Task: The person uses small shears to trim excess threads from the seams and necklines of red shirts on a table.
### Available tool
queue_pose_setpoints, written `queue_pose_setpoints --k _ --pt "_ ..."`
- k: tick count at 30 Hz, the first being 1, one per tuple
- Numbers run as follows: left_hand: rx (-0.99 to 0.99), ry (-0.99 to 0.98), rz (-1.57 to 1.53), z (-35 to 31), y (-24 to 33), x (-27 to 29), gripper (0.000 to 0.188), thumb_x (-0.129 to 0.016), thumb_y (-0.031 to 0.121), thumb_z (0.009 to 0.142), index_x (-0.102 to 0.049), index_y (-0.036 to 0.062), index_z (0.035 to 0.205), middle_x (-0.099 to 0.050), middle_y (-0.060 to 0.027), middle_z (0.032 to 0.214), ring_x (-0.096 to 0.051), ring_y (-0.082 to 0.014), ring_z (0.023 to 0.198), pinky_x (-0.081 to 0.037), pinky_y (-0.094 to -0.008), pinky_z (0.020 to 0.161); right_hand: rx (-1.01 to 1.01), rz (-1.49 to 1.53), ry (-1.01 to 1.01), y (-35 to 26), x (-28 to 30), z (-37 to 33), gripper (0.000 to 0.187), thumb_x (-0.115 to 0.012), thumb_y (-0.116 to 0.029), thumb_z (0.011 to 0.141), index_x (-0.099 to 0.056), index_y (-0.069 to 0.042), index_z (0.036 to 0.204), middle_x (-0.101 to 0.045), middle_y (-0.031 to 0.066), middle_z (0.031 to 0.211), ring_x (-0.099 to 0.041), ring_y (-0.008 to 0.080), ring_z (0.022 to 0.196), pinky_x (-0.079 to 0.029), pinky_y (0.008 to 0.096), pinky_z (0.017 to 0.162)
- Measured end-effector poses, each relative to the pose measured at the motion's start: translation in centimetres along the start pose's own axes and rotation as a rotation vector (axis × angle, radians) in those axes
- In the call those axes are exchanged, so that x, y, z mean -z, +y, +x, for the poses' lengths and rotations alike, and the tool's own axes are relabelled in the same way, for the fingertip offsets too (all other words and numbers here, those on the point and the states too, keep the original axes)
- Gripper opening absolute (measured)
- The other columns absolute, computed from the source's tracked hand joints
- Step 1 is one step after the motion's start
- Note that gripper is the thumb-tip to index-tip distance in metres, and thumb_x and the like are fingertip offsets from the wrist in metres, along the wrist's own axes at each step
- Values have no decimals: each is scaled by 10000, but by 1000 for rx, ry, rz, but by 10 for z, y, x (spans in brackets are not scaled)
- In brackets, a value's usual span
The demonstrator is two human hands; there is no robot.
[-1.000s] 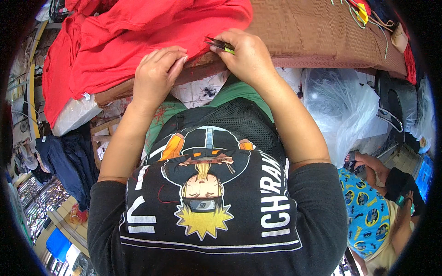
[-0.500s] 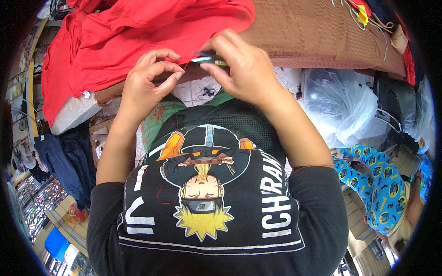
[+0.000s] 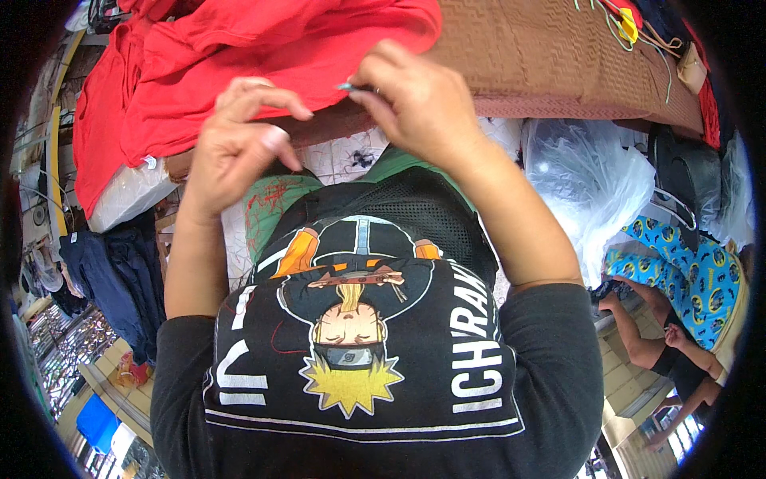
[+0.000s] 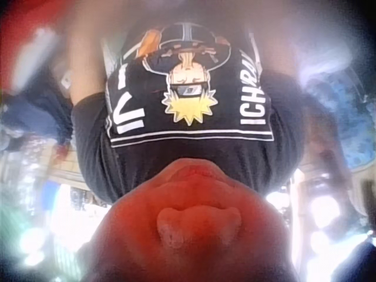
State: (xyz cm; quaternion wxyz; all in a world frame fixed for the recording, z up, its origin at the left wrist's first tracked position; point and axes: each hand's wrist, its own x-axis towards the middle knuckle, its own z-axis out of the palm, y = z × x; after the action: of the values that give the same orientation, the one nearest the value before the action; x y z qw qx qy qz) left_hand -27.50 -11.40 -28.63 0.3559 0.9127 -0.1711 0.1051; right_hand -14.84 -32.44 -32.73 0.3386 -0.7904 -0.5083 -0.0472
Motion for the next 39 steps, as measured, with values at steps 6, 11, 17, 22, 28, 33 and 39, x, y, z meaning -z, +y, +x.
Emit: queue_pose_setpoints --k 6,11,17,22,28,33,39 --pt "98 185 -158 1 -11 5 239 -574 180 913 -635 48 724 -663 -51 931 -565 -213 935 -393 -360 876 7 -75 -169 8 57 29 262 -740 -150 755 -607 -58 962 -601 116 938 -625 335 841 -506 398 704" --pt "125 91 259 5 -13 -30 327 -683 46 774 -601 57 1091 -628 -115 1114 -584 -277 1071 -430 -385 931 38 -210 -415 27 82 32 324 -729 -97 708 -604 -35 1000 -602 144 996 -600 384 917 -488 438 770" --pt "319 204 36 26 -39 -59 248 -611 101 895 -635 62 1139 -668 -73 1086 -630 -206 968 -480 -300 859 -18 129 -261 48 15 27 369 -710 -82 757 -648 -54 1119 -658 131 1098 -652 295 984 -503 361 869" --pt "576 249 -524 35 -56 -47 256 -517 121 982 -618 0 1184 -654 -42 1128 -597 -96 975 -457 -247 900 -359 455 -163 52 -4 34 224 -685 -117 825 -686 -40 1035 -700 139 961 -679 239 921 -510 332 831" --pt "413 38 -513 45 -53 -35 292 -519 43 943 -594 22 1224 -649 -41 1131 -600 -96 961 -452 -247 909 -236 540 -86 57 -6 30 206 -694 -71 798 -690 -46 1002 -687 109 904 -667 214 833 -507 319 794" --pt "351 -203 -206 66 -46 -19 332 -606 5 851 -622 75 1175 -658 -62 1016 -624 -90 853 -499 -261 754 -13 293 179 44 -4 28 289 -654 46 703 -685 -60 970 -617 81 902 -638 245 764 -506 325 746" --pt "199 303 343 69 -34 -23 135 -685 71 801 -610 49 911 -633 -43 666 -616 -91 590 -489 -254 540 35 71 255 15 13 26 293 -636 58 654 -650 -71 917 -588 73 876 -632 257 705 -524 346 614"
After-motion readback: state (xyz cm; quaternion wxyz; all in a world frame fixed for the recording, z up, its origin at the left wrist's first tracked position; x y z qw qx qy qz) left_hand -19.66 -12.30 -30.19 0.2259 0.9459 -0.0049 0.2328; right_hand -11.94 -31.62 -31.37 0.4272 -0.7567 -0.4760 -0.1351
